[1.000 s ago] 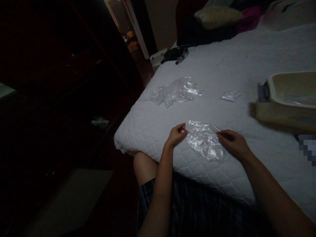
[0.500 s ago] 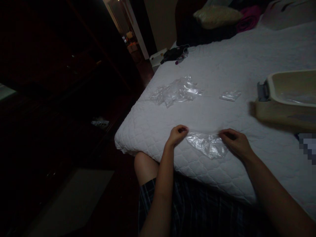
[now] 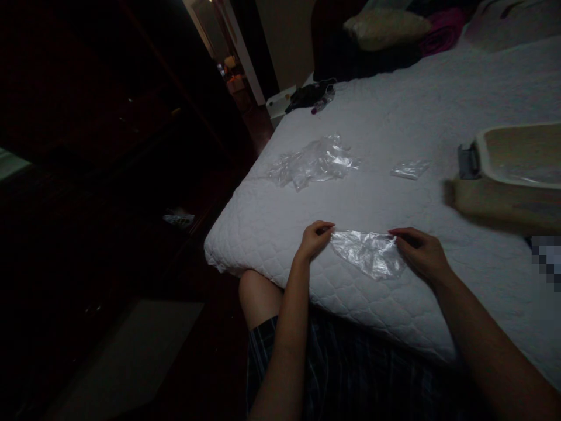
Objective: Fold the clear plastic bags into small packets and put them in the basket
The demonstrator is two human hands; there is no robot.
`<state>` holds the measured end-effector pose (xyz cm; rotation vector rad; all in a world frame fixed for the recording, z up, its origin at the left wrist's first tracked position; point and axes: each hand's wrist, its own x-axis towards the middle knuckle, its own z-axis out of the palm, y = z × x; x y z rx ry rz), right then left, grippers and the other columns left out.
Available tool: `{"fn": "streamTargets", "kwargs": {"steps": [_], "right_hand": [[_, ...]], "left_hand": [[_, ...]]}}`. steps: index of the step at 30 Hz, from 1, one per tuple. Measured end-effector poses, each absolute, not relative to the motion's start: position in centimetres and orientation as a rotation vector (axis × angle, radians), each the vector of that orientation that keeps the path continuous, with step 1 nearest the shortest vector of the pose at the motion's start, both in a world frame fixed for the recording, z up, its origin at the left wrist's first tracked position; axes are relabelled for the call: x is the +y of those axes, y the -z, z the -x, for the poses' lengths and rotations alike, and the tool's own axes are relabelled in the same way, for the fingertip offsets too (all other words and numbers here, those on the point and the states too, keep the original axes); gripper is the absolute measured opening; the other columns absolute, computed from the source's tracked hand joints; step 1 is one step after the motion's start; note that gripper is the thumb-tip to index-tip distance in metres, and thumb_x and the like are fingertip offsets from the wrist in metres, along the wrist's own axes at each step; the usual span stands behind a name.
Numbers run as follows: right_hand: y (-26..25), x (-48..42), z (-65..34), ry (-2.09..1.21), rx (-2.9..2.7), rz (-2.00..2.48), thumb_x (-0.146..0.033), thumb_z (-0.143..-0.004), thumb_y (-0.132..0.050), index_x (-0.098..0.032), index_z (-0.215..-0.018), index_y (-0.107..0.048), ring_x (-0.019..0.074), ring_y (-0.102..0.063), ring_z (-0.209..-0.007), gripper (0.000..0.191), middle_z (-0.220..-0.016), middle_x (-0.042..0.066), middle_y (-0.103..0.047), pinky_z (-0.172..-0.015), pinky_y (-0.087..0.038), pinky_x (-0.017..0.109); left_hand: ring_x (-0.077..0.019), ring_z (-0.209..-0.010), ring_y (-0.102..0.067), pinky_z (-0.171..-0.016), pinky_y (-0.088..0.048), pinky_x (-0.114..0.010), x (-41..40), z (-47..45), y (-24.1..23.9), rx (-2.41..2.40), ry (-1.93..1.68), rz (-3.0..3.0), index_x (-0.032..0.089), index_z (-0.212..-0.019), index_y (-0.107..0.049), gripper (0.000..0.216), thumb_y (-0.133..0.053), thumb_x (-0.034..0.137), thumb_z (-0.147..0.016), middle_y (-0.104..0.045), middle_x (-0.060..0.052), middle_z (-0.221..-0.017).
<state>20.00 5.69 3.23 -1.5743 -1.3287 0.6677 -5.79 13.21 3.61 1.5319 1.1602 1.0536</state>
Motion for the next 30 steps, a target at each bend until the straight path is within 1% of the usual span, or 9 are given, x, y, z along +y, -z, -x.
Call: {"fn": "streamTargets", "kwargs": {"steps": [3,9,12,14,17,19,24,27,30], "right_hand": [[-3.19,5.71,-19.98,-0.664,-1.31,1.576,-0.036,-0.072,-0.06,-0.025,-0.083,-0.071,0.03,-0.067,-0.086,0.019,-0.09,0.008,-0.073,-0.08,-0.053,0.047],[-2.92,6.03,-20.29,-0.69,-1.276,1.529,-0.038,-0.076,-0.054,-0.024,-0.085,-0.072,0.0288,-0.066,-0.096,0.025,-0.096,0.008,-0.073,-0.091,-0.049,0.048],[-2.79,6.08,-20.26,-0.722,-1.238,1.496,-0.046,-0.081,-0.053,-0.022,-0.085,-0.071,0.0275,-0.068,-0.09,0.03,-0.093,0.009,-0.073,-0.088,-0.051,0.047],[-2.8,6.01,-20.05,-0.701,-1.227,1.536,-0.049,-0.077,-0.059,-0.021,-0.085,-0.07,0.0274,-0.068,-0.087,0.03,-0.091,0.009,-0.073,-0.084,-0.053,0.046],[-2.9,5.88,-19.71,-0.688,-1.225,1.605,-0.047,-0.07,-0.068,-0.022,-0.086,-0.069,0.0271,-0.068,-0.084,0.03,-0.09,0.008,-0.073,-0.081,-0.054,0.045],[-2.94,5.84,-19.62,-0.692,-1.226,1.608,-0.046,-0.069,-0.068,-0.023,-0.086,-0.07,0.0267,-0.068,-0.083,0.029,-0.089,0.008,-0.073,-0.081,-0.054,0.045],[-2.77,5.89,-19.77,-0.663,-1.246,1.59,-0.045,-0.07,-0.067,-0.023,-0.086,-0.07,0.0259,-0.068,-0.083,0.027,-0.089,0.007,-0.073,-0.082,-0.054,0.044],[-2.53,5.92,-19.87,-0.666,-1.254,1.595,-0.045,-0.071,-0.067,-0.023,-0.087,-0.07,0.0257,-0.068,-0.084,0.028,-0.091,0.008,-0.073,-0.082,-0.054,0.044],[-2.31,5.92,-19.91,-0.666,-1.256,1.595,-0.045,-0.071,-0.067,-0.023,-0.088,-0.071,0.0254,-0.068,-0.084,0.028,-0.091,0.007,-0.073,-0.083,-0.053,0.043]], "left_hand": [[-0.012,-0.076,-0.059,-0.07,-0.046,-0.023,13.13,5.89,-3.65,1.162,-1.059,-1.574,0.016,-0.084,-0.073,0.014,-0.064,0.016,-0.073,-0.069,-0.004,-0.086],[-0.0118,-0.075,-0.059,-0.071,-0.045,-0.023,13.04,5.8,-3.45,1.181,-1.072,-1.581,0.016,-0.081,-0.073,0.013,-0.063,0.014,-0.073,-0.067,-0.002,-0.082],[-0.0114,-0.074,-0.058,-0.071,-0.045,-0.023,13.12,5.73,-3.14,1.191,-1.073,-1.582,0.016,-0.081,-0.072,0.012,-0.063,0.014,-0.073,-0.067,-0.002,-0.081],[-0.0111,-0.073,-0.058,-0.07,-0.045,-0.023,13.16,5.72,-2.94,1.188,-1.077,-1.581,0.016,-0.081,-0.072,0.012,-0.063,0.015,-0.073,-0.066,-0.002,-0.08],[-0.0117,-0.073,-0.058,-0.07,-0.045,-0.024,13.19,5.76,-2.78,1.17,-1.092,-1.603,0.016,-0.082,-0.072,0.012,-0.064,0.017,-0.074,-0.066,-0.002,-0.081],[-0.0126,-0.074,-0.058,-0.071,-0.045,-0.025,13.23,5.82,-2.81,1.161,-1.103,-1.613,0.016,-0.083,-0.073,0.013,-0.063,0.017,-0.074,-0.067,-0.002,-0.081],[-0.0151,-0.084,-0.061,-0.079,-0.047,-0.027,13.33,5.99,-3.3,1.15,-1.079,-1.583,0.016,-0.081,-0.072,0.02,-0.053,0.013,-0.078,-0.068,-0.004,-0.085],[-0.0144,-0.081,-0.061,-0.077,-0.047,-0.026,13.09,5.87,-3.5,1.186,-1.052,-1.602,0.017,-0.087,-0.072,0.015,-0.06,0.018,-0.078,-0.068,-0.003,-0.087],[-0.0113,-0.072,-0.057,-0.071,-0.046,-0.023,12.67,5.61,-3.43,1.264,-1.051,-1.697,0.018,-0.092,-0.071,0.017,-0.066,0.021,-0.076,-0.067,-0.001,-0.084]]}}
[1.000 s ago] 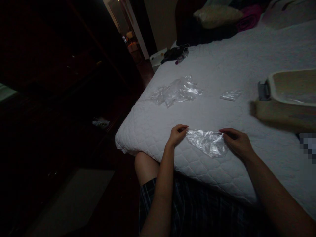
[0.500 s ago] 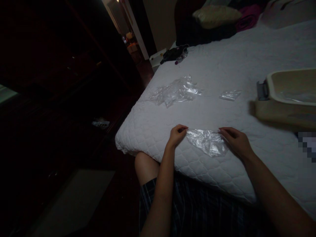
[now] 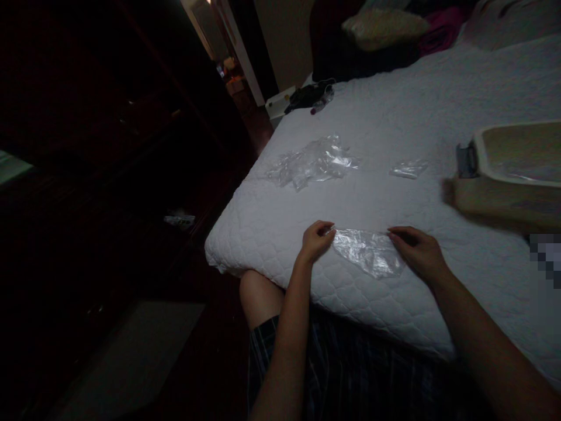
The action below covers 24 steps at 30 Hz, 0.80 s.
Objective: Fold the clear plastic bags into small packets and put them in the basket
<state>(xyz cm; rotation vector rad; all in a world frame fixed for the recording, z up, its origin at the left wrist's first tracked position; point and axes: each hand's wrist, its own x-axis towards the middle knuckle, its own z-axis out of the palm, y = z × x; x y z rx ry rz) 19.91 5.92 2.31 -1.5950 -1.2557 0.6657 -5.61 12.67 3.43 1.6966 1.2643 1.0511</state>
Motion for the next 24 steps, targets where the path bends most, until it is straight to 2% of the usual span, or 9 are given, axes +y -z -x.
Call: {"fn": "streamTargets", "kwargs": {"steps": [9,15,19,22,24], "right_hand": [[-2.4,5.9,-20.0,-0.572,-1.391,1.551,-0.041,-0.076,-0.06,-0.024,-0.083,-0.071,0.025,-0.066,-0.084,0.021,-0.088,0.007,-0.071,-0.081,-0.051,0.044],[-2.7,5.7,-19.9,-0.555,-1.377,1.544,-0.042,-0.077,-0.062,-0.024,-0.084,-0.069,0.0237,-0.065,-0.084,0.021,-0.09,0.007,-0.069,-0.079,-0.052,0.042],[-2.6,5.7,-19.9,-0.548,-1.348,1.553,-0.043,-0.076,-0.063,-0.024,-0.088,-0.069,0.023,-0.065,-0.082,0.023,-0.093,0.007,-0.069,-0.077,-0.053,0.041],[-2.5,5.6,-19.8,-0.441,-1.339,1.56,-0.042,-0.078,-0.062,-0.023,-0.09,-0.069,0.0243,-0.066,-0.081,0.023,-0.093,0.008,-0.068,-0.075,-0.054,0.042],[-2.6,5.3,-19.6,-0.282,-1.39,1.547,-0.04,-0.083,-0.058,-0.023,-0.095,-0.069,0.0262,-0.066,-0.086,0.023,-0.096,0.01,-0.068,-0.077,-0.053,0.044]], "left_hand": [[-0.0123,-0.076,-0.059,-0.071,-0.046,-0.023,12.4,5.5,-3.1,1.295,-1.071,-1.869,0.019,-0.087,-0.071,0.011,-0.062,0.019,-0.08,-0.067,-0.001,-0.085],[-0.0133,-0.079,-0.06,-0.075,-0.048,-0.026,12.5,5.3,-3.1,1.294,-1.124,-1.865,0.019,-0.099,-0.069,0.019,-0.056,0.027,-0.088,-0.067,-0.002,-0.088],[-0.0135,-0.082,-0.061,-0.075,-0.051,-0.026,12.1,5.2,-3.3,1.341,-1.268,-1.887,0.018,-0.099,-0.067,0.018,-0.055,0.024,-0.088,-0.065,-0.005,-0.095],[-0.017,-0.091,-0.062,-0.081,-0.053,-0.031,11.0,5.3,-3.4,1.346,-1.393,-2.105,0.016,-0.094,-0.066,0.017,-0.052,0.023,-0.088,-0.065,-0.008,-0.097],[-0.0199,-0.099,-0.062,-0.088,-0.053,-0.038,9.8,5.7,-3.5,1.291,-1.355,-2.335,0.017,-0.097,-0.065,0.018,-0.052,0.025,-0.088,-0.067,-0.01,-0.104]]}}
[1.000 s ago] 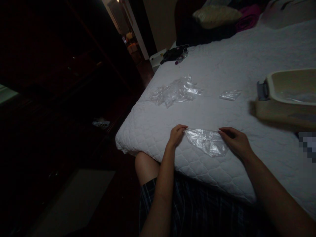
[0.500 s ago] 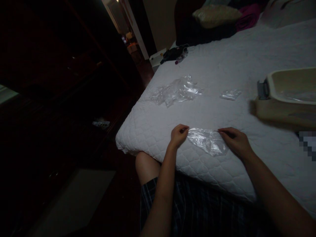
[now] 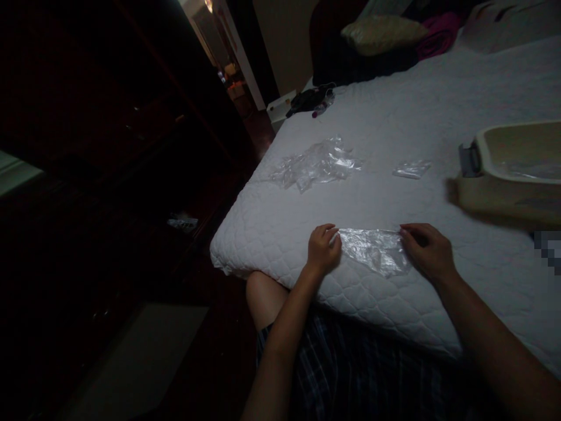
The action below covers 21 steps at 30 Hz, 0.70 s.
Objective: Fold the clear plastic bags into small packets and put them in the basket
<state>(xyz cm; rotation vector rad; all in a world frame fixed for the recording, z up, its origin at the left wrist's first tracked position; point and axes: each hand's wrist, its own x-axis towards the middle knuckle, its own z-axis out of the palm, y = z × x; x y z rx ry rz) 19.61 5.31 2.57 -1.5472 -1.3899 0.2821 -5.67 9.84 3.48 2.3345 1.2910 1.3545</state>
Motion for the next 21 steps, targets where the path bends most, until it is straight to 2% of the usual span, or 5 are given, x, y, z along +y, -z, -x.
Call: {"fn": "streamTargets", "kwargs": {"steps": [5,9,14,21], "right_hand": [[-2.8,4.1,-19.3,0.038,-1.759,1.407,-0.032,-0.089,-0.049,-0.024,-0.125,-0.06,0.0314,-0.062,-0.109,0.039,-0.12,0.012,-0.065,-0.093,-0.048,0.051],[-2.3,3.3,-19.6,0.125,-2.069,1.29,-0.031,-0.089,-0.048,-0.022,-0.143,-0.043,0.0324,-0.053,-0.123,0.055,-0.14,0.015,-0.052,-0.097,-0.045,0.051],[-1.0,2.9,-20.0,0.182,-2.283,1.321,-0.04,-0.092,-0.045,-0.019,-0.148,-0.034,0.0316,-0.047,-0.13,0.061,-0.142,0.016,-0.05,-0.103,-0.039,0.052],[-0.6,3.0,-19.9,0.068,-2.23,1.42,-0.044,-0.091,-0.043,-0.023,-0.143,-0.045,0.029,-0.047,-0.131,0.055,-0.142,0.011,-0.051,-0.106,-0.037,0.05]], "left_hand": [[-0.0266,-0.124,-0.054,-0.1,-0.05,-0.048,7.8,6.3,-3.6,1.021,-1.035,-2.744,0.015,-0.117,-0.058,0.032,-0.047,0.029,-0.09,-0.061,-0.015,-0.127],[-0.0284,-0.129,-0.05,-0.103,-0.048,-0.048,7.7,6.4,-3.5,0.973,-0.938,-2.812,0.011,-0.117,-0.058,0.035,-0.047,0.031,-0.091,-0.059,-0.018,-0.13],[-0.0277,-0.127,-0.053,-0.104,-0.048,-0.048,7.7,6.3,-3.3,1.027,-0.888,-2.786,0.012,-0.114,-0.06,0.033,-0.047,0.032,-0.092,-0.061,-0.018,-0.127],[-0.0273,-0.126,-0.053,-0.104,-0.048,-0.047,7.5,6.3,-3.5,1.041,-0.915,-2.762,0.013,-0.114,-0.06,0.031,-0.048,0.03,-0.092,-0.061,-0.017,-0.129]]}}
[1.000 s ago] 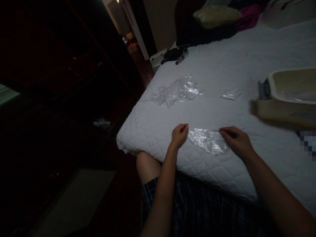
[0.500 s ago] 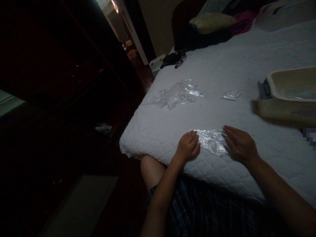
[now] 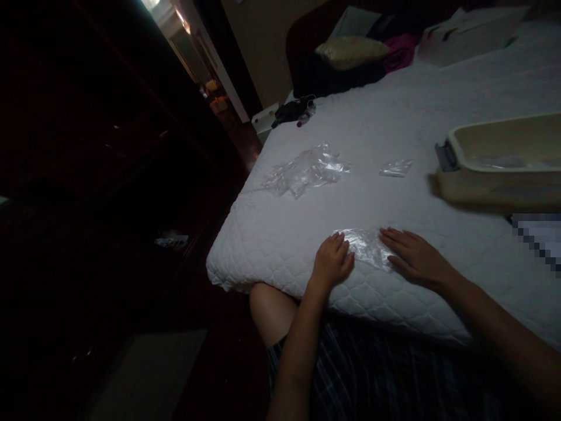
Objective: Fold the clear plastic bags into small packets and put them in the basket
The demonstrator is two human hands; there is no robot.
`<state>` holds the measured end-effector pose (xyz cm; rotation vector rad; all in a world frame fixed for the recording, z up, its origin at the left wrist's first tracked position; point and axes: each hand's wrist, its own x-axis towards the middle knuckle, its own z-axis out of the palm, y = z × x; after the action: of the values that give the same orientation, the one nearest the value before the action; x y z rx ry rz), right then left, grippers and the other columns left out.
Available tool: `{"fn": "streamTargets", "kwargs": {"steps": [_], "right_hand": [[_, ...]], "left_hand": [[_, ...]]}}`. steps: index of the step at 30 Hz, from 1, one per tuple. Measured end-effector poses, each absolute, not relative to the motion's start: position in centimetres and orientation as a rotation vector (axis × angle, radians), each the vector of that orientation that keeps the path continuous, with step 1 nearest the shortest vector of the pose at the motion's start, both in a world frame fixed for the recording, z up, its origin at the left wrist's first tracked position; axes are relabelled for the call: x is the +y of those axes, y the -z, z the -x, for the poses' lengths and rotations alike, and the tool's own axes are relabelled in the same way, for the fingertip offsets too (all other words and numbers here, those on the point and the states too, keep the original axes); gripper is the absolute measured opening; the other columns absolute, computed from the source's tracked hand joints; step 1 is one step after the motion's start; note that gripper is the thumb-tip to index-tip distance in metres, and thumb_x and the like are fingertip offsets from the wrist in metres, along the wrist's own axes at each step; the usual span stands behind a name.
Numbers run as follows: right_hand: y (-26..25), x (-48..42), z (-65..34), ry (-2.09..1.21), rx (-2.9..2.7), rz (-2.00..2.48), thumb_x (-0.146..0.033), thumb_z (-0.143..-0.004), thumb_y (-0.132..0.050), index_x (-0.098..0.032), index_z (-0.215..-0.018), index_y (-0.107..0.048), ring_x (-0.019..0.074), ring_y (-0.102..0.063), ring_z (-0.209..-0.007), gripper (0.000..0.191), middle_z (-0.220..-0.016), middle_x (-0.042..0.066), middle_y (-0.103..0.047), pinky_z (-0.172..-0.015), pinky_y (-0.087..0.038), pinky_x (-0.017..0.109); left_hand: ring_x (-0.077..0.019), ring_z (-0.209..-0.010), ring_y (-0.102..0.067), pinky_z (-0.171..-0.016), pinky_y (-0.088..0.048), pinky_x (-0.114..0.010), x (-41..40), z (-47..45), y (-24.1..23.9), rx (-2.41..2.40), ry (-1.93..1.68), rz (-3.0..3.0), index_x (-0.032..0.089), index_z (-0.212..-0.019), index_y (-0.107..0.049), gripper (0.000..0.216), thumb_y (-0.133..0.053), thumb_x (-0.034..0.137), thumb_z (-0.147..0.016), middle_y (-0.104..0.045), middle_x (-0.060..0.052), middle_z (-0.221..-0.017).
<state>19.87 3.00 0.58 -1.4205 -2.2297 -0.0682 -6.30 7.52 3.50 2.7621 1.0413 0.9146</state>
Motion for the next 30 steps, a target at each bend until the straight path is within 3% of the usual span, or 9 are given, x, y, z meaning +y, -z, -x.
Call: {"fn": "streamTargets", "kwargs": {"steps": [7,21,26,30], "right_hand": [[-1.3,3.0,-19.9,-0.081,-2.096,1.385,-0.041,-0.091,-0.043,-0.022,-0.134,-0.054,0.0274,-0.052,-0.126,0.048,-0.14,0.011,-0.053,-0.104,-0.04,0.051],[-2.0,2.5,-19.7,-0.024,-1.921,1.429,-0.037,-0.089,-0.045,-0.019,-0.12,-0.061,0.0292,-0.057,-0.118,0.039,-0.128,0.014,-0.061,-0.099,-0.044,0.049],[-3.6,1.8,-19.0,-0.05,-1.584,1.634,-0.039,-0.087,-0.048,-0.019,-0.103,-0.065,0.026,-0.063,-0.086,0.03,-0.098,0.015,-0.068,-0.083,-0.049,0.041],[-5.0,1.6,-18.7,-0.281,-1.289,1.849,-0.044,-0.084,-0.051,-0.019,-0.087,-0.065,0.0231,-0.061,-0.074,0.028,-0.085,0.011,-0.068,-0.072,-0.047,0.037]], "left_hand": [[-0.0282,-0.127,-0.052,-0.105,-0.046,-0.05,7.4,6.4,-3.4,1.034,-0.931,-2.733,0.014,-0.114,-0.059,0.029,-0.051,0.027,-0.09,-0.06,-0.017,-0.129],[-0.0287,-0.132,-0.046,-0.104,-0.045,-0.049,7.5,6.8,-3.2,1.022,-1.125,-2.704,0.015,-0.118,-0.057,0.033,-0.054,0.026,-0.086,-0.056,-0.016,-0.134],[-0.0215,-0.096,-0.062,-0.083,-0.054,-0.038,7.3,6.8,-2.7,1.233,-1.331,-2.413,0.017,-0.101,-0.064,0.021,-0.053,0.026,-0.086,-0.065,-0.013,-0.106],[-0.0139,-0.071,-0.058,-0.068,-0.049,-0.027,7.3,6.8,-3.2,1.462,-1.3,-1.949,0.017,-0.078,-0.064,0.018,-0.052,0.028,-0.087,-0.061,-0.004,-0.078]]}}
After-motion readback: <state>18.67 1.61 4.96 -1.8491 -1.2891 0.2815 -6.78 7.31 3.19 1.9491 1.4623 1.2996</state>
